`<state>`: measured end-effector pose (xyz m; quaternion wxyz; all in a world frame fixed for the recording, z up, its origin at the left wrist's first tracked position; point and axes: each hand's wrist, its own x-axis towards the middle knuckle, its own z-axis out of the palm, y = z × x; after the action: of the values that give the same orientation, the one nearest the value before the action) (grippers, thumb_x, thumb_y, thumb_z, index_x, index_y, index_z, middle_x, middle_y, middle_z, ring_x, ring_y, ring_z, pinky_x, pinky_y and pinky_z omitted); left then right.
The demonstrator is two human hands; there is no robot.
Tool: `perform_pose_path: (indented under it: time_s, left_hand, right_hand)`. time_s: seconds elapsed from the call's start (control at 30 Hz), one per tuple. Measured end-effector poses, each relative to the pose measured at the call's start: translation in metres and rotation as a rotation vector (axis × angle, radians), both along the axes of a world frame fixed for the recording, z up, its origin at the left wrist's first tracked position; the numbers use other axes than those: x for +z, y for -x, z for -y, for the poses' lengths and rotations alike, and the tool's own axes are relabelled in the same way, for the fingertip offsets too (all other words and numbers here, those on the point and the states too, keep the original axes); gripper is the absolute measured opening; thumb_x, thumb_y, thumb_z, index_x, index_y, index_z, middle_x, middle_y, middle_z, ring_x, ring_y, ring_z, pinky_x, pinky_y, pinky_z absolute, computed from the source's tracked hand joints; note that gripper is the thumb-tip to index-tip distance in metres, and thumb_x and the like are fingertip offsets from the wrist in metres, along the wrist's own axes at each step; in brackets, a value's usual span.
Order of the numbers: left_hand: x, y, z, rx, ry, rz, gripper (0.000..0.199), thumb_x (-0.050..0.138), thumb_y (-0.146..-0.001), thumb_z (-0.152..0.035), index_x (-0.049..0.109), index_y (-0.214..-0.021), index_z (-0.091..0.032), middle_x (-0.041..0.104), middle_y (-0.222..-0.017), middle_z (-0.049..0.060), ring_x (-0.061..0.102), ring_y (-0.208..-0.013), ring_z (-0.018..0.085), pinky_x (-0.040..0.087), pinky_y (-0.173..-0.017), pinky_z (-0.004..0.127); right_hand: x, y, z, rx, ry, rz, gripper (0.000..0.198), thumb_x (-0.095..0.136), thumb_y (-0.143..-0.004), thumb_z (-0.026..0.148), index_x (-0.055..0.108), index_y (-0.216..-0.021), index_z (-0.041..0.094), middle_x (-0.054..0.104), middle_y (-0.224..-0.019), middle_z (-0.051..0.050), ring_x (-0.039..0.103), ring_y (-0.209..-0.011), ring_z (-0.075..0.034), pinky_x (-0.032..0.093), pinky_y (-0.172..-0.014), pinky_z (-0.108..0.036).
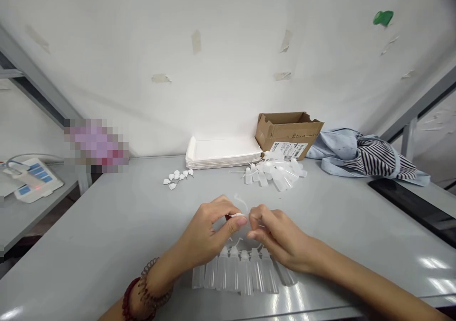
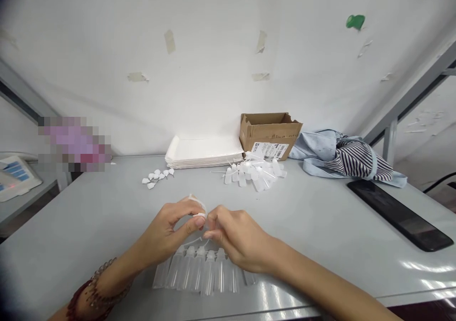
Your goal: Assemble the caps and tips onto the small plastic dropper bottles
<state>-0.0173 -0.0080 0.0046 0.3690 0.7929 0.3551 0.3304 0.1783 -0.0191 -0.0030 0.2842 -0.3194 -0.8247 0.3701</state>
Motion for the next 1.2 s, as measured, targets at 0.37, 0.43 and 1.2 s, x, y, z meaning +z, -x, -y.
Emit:
perform_pose_path:
  time_s: [0.37,0.43,1.2]
  left_hand:
    - [-0.003,0.005,-0.008,0.243,-0.13,-0.014,0.024,0.043,-0.093,-0.032,0.059,-0.081,-0.019,0.062,-0.081,0.003,0.054,-0.078,0.016,0.043,-0.069,0.027]
    - [-0.002,0.009,-0.011,0.333,-0.074,-0.031,0.027,0.038,-0.095,-0.036,0.059,-0.087,-0.02,0.064,-0.087,0.002,0.056,-0.08,0.015,0.043,-0.07,0.026]
    - [-0.007,0.039,-0.041,0.68,-0.145,-0.222,0.023,0.046,-0.086,-0.036,0.061,-0.089,-0.019,0.069,-0.086,0.003,0.061,-0.08,0.019,0.047,-0.069,0.029]
  right_hand:
    - [0.012,-0.024,-0.027,-0.11,0.355,-0.391,0.02,0.049,-0.091,0.039,0.039,-0.085,0.023,0.041,-0.062,0.006,0.039,-0.052,-0.01,0.036,-0.049,-0.022]
    - [0.017,-0.044,-0.041,-0.469,-0.113,-0.305,0.016,0.05,-0.09,0.037,0.042,-0.085,0.023,0.049,-0.072,0.002,0.045,-0.061,-0.013,0.037,-0.053,-0.024]
    - [-0.013,-0.127,-0.111,-1.107,-0.249,0.464,0.025,0.047,-0.083,0.03,0.067,-0.082,0.015,0.071,-0.074,-0.011,0.064,-0.07,-0.026,0.044,-0.068,-0.036]
